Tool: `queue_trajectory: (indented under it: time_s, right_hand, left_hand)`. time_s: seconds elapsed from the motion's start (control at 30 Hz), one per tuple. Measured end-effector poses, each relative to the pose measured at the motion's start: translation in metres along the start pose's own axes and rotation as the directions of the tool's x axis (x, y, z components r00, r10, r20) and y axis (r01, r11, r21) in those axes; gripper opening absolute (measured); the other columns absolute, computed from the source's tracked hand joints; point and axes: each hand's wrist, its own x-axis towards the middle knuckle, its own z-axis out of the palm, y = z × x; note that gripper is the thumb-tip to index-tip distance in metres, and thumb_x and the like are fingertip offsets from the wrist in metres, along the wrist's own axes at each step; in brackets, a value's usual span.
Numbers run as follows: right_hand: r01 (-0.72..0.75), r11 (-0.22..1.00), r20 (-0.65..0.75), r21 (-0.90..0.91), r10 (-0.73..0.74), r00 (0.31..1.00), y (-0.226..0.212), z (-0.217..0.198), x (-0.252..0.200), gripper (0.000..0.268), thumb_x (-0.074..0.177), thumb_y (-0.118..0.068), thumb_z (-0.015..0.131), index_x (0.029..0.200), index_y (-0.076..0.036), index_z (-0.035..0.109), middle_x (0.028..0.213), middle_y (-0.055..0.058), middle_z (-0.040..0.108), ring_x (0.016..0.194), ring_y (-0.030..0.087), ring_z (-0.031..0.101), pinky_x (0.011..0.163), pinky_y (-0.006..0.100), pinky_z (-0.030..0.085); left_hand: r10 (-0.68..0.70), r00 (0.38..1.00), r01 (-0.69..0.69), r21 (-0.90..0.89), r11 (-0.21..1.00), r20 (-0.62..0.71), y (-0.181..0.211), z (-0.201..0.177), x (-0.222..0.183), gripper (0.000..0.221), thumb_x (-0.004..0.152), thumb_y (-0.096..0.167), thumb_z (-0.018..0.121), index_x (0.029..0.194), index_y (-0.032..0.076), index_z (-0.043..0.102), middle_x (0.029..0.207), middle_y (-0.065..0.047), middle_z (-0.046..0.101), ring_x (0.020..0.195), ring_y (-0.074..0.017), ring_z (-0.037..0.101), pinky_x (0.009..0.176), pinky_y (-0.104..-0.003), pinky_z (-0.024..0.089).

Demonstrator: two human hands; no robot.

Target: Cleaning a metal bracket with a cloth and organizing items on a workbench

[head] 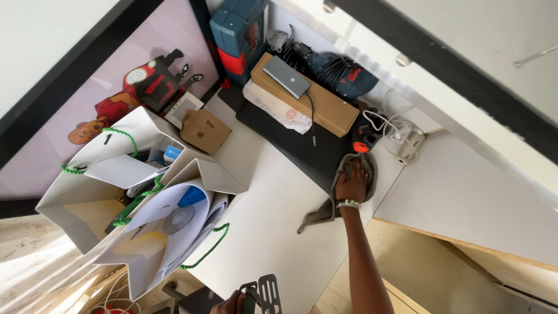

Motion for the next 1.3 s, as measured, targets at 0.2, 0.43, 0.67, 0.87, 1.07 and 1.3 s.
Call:
queue_trajectory:
  time_s: [0.2, 0.43, 0.67, 0.87, 1.07, 1.3]
  right_hand:
    - [-0.060, 0.998, 0.073, 0.013, 0.059, 0.996, 0.007, 0.010, 0.041, 0.069, 0.101, -0.032, 0.035, 0.159, 0.004, 0.028, 0.170, 0.014, 0.023, 0.157, 0.028, 0.018, 0.127, 0.046, 0.010]
    - [0.192, 0.980, 0.097, 0.058, -0.197, 0.976, 0.028, 0.015, -0.015, 0.074, 0.100, -0.032, 0.044, 0.156, 0.013, 0.027, 0.164, 0.030, 0.027, 0.154, 0.041, 0.023, 0.125, 0.050, 0.018]
    - [-0.021, 0.951, 0.046, 0.307, 0.007, 0.999, -0.039, -0.029, -0.080, 0.110, 0.082, -0.056, 0.068, 0.165, -0.011, 0.012, 0.170, 0.011, 0.023, 0.155, 0.033, 0.025, 0.124, 0.050, 0.022]
    - [-0.087, 0.974, 0.009, 0.207, 0.087, 0.996, -0.053, -0.020, -0.074, 0.087, 0.094, -0.024, 0.070, 0.163, -0.006, 0.020, 0.170, 0.007, 0.023, 0.155, 0.028, 0.027, 0.125, 0.048, 0.026]
    - [-0.025, 0.995, 0.074, 0.093, 0.018, 0.997, -0.046, -0.007, -0.057, 0.088, 0.087, -0.007, 0.069, 0.159, 0.007, 0.020, 0.172, 0.012, 0.013, 0.158, 0.031, 0.014, 0.128, 0.047, 0.020]
    - [0.065, 0.998, 0.286, 0.000, -0.063, 0.956, 0.009, 0.040, -0.002, 0.085, 0.085, -0.035, 0.074, 0.154, 0.000, 0.040, 0.172, 0.018, 0.000, 0.157, 0.042, -0.005, 0.127, 0.056, 0.008]
  left_hand:
    - [-0.017, 0.957, 0.016, 0.007, 1.000, 0.289, -0.012, -0.013, 0.000, 0.031, 0.097, 0.056, 0.046, 0.092, 0.032, 0.066, 0.059, 0.000, 0.068, 0.051, -0.0257, 0.070, 0.049, -0.040, 0.047]
    - [0.122, 0.981, -0.120, 0.018, 0.993, -0.149, -0.025, 0.023, -0.017, 0.029, 0.090, 0.053, 0.057, 0.072, 0.035, 0.071, 0.042, 0.003, 0.046, 0.032, -0.0141, 0.041, 0.037, -0.035, 0.041]
    - [0.048, 0.997, -0.047, -0.017, 0.999, 0.067, -0.005, -0.014, -0.013, 0.030, 0.094, 0.049, 0.052, 0.075, 0.030, 0.066, 0.050, 0.001, 0.056, 0.039, -0.0227, 0.055, 0.043, -0.040, 0.038]
    - [-0.025, 0.999, 0.025, -0.014, 1.000, -0.034, 0.010, -0.025, -0.010, 0.033, 0.091, 0.048, 0.054, 0.065, 0.029, 0.062, 0.047, 0.000, 0.054, 0.038, -0.0228, 0.052, 0.044, -0.038, 0.039]
    - [-0.037, 0.997, 0.039, -0.018, 0.999, 0.074, 0.012, -0.024, 0.006, 0.034, 0.094, 0.048, 0.050, 0.070, 0.028, 0.063, 0.048, 0.004, 0.060, 0.041, -0.0204, 0.058, 0.046, -0.035, 0.043]
    - [0.170, 0.959, -0.157, -0.073, 0.985, 0.226, 0.009, -0.033, 0.027, 0.031, 0.102, 0.041, 0.046, 0.084, 0.021, 0.062, 0.053, 0.000, 0.066, 0.042, -0.0221, 0.066, 0.042, -0.040, 0.046]
